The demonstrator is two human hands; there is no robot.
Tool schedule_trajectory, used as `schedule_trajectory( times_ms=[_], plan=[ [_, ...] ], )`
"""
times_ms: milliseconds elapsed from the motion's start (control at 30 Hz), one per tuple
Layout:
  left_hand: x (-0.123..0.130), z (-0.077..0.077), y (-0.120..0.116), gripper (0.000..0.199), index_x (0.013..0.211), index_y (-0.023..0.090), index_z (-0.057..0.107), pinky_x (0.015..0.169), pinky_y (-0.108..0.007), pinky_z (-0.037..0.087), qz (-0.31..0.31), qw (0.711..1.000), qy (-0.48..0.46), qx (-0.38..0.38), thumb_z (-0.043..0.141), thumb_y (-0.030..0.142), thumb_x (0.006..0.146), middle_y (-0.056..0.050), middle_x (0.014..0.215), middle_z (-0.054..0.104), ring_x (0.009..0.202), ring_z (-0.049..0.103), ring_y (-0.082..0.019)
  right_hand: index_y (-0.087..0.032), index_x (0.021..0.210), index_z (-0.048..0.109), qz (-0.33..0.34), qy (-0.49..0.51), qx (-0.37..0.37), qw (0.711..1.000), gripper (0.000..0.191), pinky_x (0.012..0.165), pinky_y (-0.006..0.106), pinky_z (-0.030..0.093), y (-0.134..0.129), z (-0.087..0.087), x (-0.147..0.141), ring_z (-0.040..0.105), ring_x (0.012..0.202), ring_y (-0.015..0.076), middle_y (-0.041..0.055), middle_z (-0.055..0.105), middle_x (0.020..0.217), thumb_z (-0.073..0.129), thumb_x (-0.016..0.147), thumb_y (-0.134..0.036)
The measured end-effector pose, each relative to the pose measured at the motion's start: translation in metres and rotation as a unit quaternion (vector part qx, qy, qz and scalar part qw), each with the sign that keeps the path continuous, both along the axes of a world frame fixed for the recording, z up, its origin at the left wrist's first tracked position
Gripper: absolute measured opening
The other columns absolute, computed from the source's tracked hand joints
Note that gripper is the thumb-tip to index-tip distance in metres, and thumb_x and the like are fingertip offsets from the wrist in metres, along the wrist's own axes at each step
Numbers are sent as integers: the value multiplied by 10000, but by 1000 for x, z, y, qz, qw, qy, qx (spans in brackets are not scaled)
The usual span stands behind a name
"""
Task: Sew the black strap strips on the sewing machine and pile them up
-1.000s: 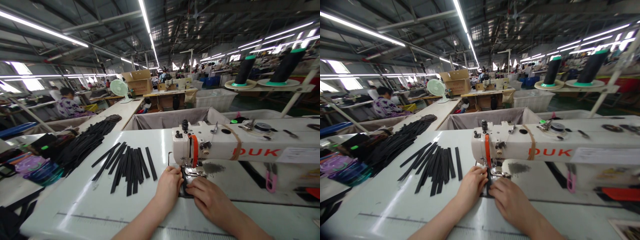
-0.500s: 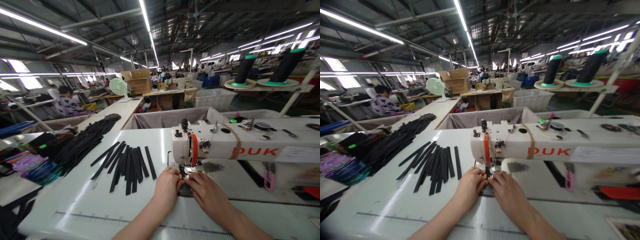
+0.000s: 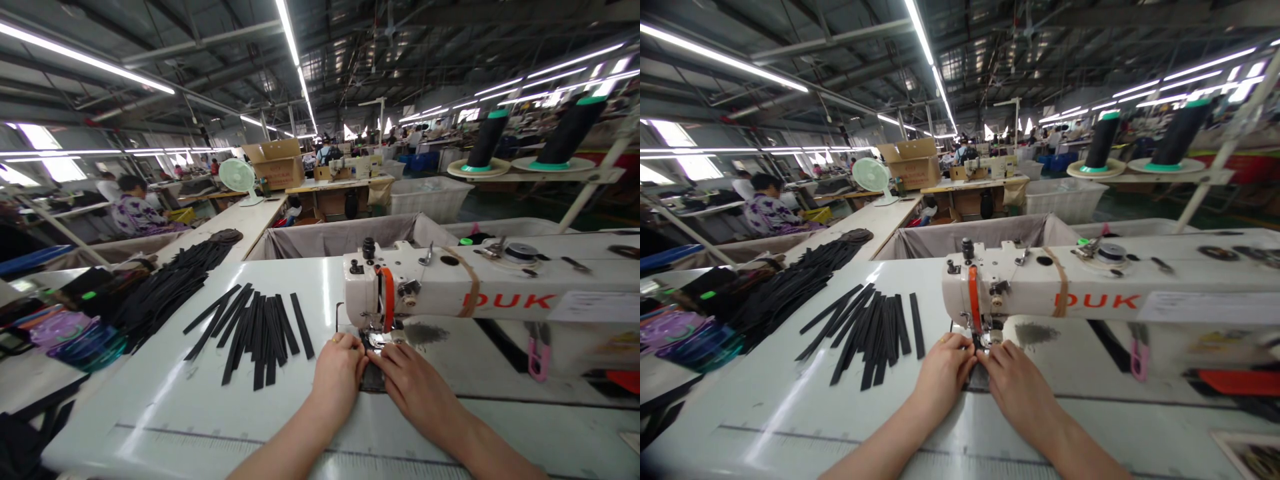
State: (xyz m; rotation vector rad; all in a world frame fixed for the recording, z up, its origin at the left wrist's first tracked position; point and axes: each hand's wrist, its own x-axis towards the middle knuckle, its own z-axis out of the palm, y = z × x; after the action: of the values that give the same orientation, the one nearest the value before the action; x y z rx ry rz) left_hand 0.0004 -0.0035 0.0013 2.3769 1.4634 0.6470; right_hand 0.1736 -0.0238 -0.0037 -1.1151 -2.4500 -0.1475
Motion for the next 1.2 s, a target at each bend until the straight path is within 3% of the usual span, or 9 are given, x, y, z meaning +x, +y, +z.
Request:
schedule_trajectory(
  times_ms=[433,767,933,1033,1100,1167,1200],
  plan=[
    [0,-3,4,168,799,155,678,864,-375,505,-12,1000,12,19,528,100,851,-72,949,645,935,563,-234,-166,1158,596,-11,-7,-3,1000,386,787,379,509,0,-2,0,572,872,227,78,634,970,496,812,-29],
    [0,0,4,263,733,156,678,827,-372,510,-33,999,23,31,481,147,907,-81,904,637,908,567,-233,-170,1084,621,-28,-5,-12,1000,350,817,362,499,0,3,-4,580,888,219,67,636,967,523,783,-20],
    [-3,0,6,207,721,168,692,835,-366,505,-29,1000,-4,6,547,128,863,-66,881,634,897,574,-223,-165,1082,619,-14,2,-17,1000,318,802,371,500,-1,1,-4,576,876,224,61,630,930,529,802,-43],
    [-11,3,18,55,838,180,707,896,-371,493,-8,998,-54,-4,678,198,795,-69,1004,637,1005,569,-241,-179,1117,613,-6,12,-22,1000,323,810,339,489,3,0,4,579,900,206,62,634,977,504,837,-62],
    [-16,4,27,301,983,180,686,973,-417,457,-23,998,-56,5,761,330,733,-94,1129,614,1141,515,-292,-198,1077,629,-58,3,-11,998,274,844,305,468,9,1,18,576,943,190,60,635,1014,484,869,-94],
    [-17,6,33,450,1096,194,648,1055,-473,380,-69,997,-24,8,746,449,738,-101,1212,596,1239,449,-324,-181,995,646,-204,-44,27,978,198,880,310,442,17,5,40,569,974,207,84,638,1003,481,889,-148],
    [-18,7,34,461,1128,208,634,1091,-493,331,-89,996,-3,6,710,484,766,-93,1231,597,1266,431,-325,-170,982,646,-305,-92,45,947,188,896,339,431,20,7,52,570,967,230,94,644,964,481,894,-183]
  ],
)
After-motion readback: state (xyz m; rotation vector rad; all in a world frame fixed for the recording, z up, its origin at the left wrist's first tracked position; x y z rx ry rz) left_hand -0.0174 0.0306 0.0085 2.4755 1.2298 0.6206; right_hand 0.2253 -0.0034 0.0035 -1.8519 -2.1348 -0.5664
